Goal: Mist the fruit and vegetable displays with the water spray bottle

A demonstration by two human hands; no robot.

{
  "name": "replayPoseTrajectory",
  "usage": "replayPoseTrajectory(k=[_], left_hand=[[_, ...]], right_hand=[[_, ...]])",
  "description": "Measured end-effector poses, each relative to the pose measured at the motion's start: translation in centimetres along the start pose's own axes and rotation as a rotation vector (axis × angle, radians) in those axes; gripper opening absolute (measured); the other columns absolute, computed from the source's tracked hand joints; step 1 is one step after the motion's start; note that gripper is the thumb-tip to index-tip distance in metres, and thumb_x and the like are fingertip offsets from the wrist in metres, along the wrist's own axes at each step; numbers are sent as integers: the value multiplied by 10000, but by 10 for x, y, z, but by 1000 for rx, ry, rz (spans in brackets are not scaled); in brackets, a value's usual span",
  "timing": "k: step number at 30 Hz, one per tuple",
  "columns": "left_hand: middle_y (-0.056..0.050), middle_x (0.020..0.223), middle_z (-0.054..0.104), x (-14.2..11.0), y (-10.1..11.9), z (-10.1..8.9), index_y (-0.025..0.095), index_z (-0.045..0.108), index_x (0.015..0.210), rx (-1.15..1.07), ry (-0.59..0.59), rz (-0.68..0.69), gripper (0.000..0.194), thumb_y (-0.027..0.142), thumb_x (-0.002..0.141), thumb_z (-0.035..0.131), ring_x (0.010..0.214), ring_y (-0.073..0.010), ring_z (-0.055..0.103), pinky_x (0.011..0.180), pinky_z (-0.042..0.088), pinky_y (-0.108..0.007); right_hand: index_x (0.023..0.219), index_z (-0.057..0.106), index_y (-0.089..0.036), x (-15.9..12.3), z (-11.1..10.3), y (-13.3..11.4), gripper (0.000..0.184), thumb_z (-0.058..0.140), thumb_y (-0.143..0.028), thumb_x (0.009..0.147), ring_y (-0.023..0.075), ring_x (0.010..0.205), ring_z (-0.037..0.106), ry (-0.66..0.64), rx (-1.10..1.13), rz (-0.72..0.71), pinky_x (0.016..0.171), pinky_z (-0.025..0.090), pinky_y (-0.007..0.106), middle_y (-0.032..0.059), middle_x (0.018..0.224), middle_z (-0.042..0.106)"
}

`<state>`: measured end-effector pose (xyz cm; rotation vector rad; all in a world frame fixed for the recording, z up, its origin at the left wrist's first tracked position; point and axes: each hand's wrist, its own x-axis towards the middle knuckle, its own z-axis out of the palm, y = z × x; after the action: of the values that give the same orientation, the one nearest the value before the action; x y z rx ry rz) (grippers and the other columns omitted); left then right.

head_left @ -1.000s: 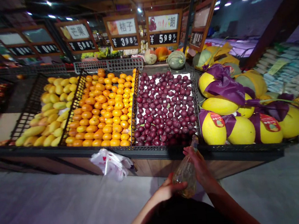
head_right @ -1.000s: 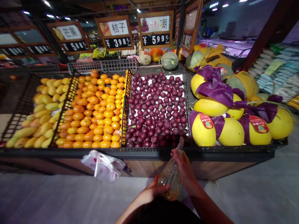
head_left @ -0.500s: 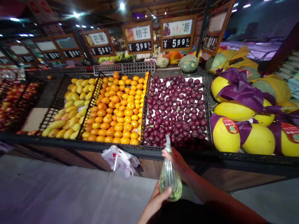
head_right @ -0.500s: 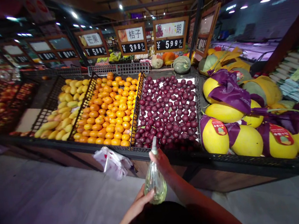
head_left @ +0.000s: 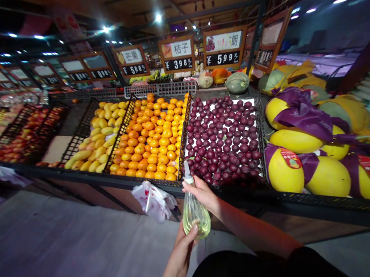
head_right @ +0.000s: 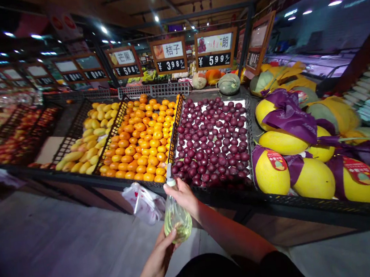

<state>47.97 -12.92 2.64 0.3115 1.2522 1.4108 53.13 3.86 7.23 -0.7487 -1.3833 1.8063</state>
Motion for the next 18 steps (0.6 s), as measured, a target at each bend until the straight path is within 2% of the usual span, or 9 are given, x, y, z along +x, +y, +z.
replayPoseTrajectory(k=[3, 7, 10, 14, 18], left_hand=[[-103, 1371, 744, 10, 7, 12, 251, 596, 1450, 19, -34, 11, 930, 563, 644, 939, 1246, -322, 670, 1009, 499, -392], [-96, 1300, 764, 22, 14, 32, 235, 648, 1343, 72, -112, -4, 796, 535, 663, 934, 1185, -304, 682, 970, 491, -376], [-70, 1262, 770, 31, 15, 47, 250, 650, 1342, 143, -214, -10, 739, 502, 701, 918, 1149, -285, 683, 921, 477, -345], [-61, 1189, 758, 44, 10, 73, 227, 623, 1358, 206, -342, -3, 824, 498, 654, 952, 1089, -275, 674, 822, 471, -314], [-81, 1198, 731, 53, 1, 99, 205, 562, 1367, 196, -408, -78, 936, 513, 594, 989, 1092, -291, 676, 819, 486, -328]], right_hand=[[1057, 712, -282, 3, -13, -9, 412, 798, -582, 788, 263, 937, 701, 21, -7, -2, 881, 533, 407, 25, 1010, 747], [1029, 695, -253, 1, -40, -24, 479, 813, -615, 739, 298, 908, 715, 144, 26, 0, 806, 538, 415, 55, 981, 758], [1006, 696, -250, -8, -67, -32, 491, 822, -632, 723, 341, 921, 725, 257, 1, -23, 803, 542, 444, 80, 950, 776], [1061, 717, -255, -30, -102, -37, 568, 813, -700, 723, 363, 1016, 739, 450, 25, -132, 860, 571, 477, 93, 1073, 798], [1005, 738, -242, -50, -130, -43, 576, 846, -697, 670, 343, 1010, 744, 616, 55, -179, 895, 571, 471, 88, 1100, 799]])
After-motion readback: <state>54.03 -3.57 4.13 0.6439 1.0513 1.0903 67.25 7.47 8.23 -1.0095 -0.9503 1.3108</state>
